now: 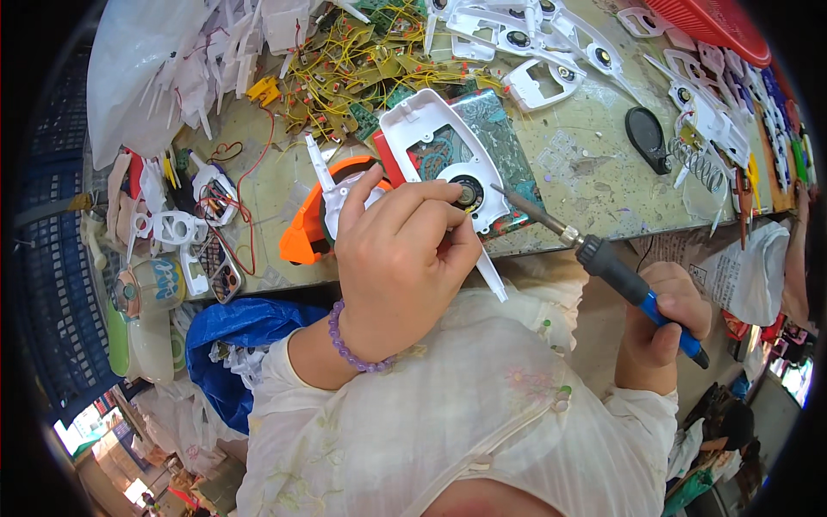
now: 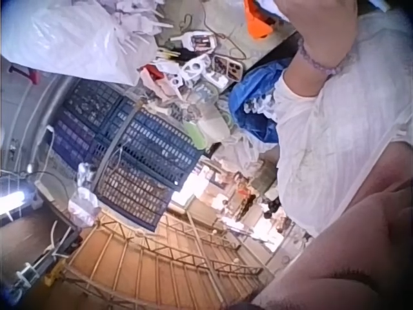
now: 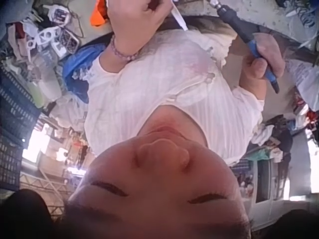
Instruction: Soldering wires onto a circuit board and assembling it into a plastic housing.
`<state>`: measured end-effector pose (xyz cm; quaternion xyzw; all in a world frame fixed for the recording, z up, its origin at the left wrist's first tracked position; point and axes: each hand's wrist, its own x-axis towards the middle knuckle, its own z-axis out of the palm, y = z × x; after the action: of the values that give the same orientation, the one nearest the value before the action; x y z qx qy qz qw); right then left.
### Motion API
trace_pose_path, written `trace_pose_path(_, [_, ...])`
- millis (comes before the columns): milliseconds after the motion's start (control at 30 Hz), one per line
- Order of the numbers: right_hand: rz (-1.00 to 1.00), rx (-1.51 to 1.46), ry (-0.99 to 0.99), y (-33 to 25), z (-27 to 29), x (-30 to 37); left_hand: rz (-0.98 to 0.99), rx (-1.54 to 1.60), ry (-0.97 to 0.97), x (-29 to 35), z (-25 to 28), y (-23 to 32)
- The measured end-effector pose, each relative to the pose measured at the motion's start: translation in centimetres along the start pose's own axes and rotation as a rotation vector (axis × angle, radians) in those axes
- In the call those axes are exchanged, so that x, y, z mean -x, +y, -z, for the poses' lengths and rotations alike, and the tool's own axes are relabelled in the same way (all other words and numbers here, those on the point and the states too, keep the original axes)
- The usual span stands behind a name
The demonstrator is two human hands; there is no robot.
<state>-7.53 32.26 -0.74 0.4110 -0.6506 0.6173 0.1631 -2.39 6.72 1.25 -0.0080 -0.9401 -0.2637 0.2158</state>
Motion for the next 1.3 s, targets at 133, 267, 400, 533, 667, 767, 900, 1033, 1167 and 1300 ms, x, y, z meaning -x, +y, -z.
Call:
trace_pose_path(133, [0.0,0.015,-0.054,-0.2,0.1,-0.3,-0.045,-0.033,0.042,0.2,-0.2,0.0])
trace_pose_path(267, [-0.032,0.003,-0.102,-0.4,-0.1,-0.7,-0.012,-0.029,0.018,0.3,-0.2,0.0])
trace_pose_path(400, [-0.015,0.003,-0.13,-0.6,0.0,-1.1,-0.018,-0.041,0.028,0.2,0.0,0.2])
trace_pose_path(533, [-0.008,-0.004,-0.141,-0.4,-0.1,-1.4,-0.017,-0.044,0.025,0.1,0.0,0.2])
trace_pose_path(667, [-0.004,0.017,-0.144,-0.3,-0.1,-1.5,-0.019,-0.026,0.021,0.0,-0.2,0.1])
trace_pose_path(767, [-0.008,0.034,-0.149,-0.5,-0.1,-1.5,-0.022,-0.023,0.026,0.0,-0.2,0.1])
trace_pose_path(900, [-0.081,0.088,-0.188,-1.6,-0.2,-2.1,-0.023,-0.033,0.02,0.1,-0.1,0.1])
trace_pose_path(1033, [-0.081,0.108,-0.165,-1.4,-0.5,-1.7,-0.022,-0.04,0.021,0.2,-0.1,0.0])
trace_pose_path(1167, [-0.077,0.087,0.056,-1.3,-0.3,-0.3,-0.025,-0.033,0.019,0.0,-0.2,0.2])
trace_pose_path(1300, [-0.085,0.109,0.399,-1.4,1.7,1.9,-0.034,-0.035,0.017,-0.2,-0.2,0.4])
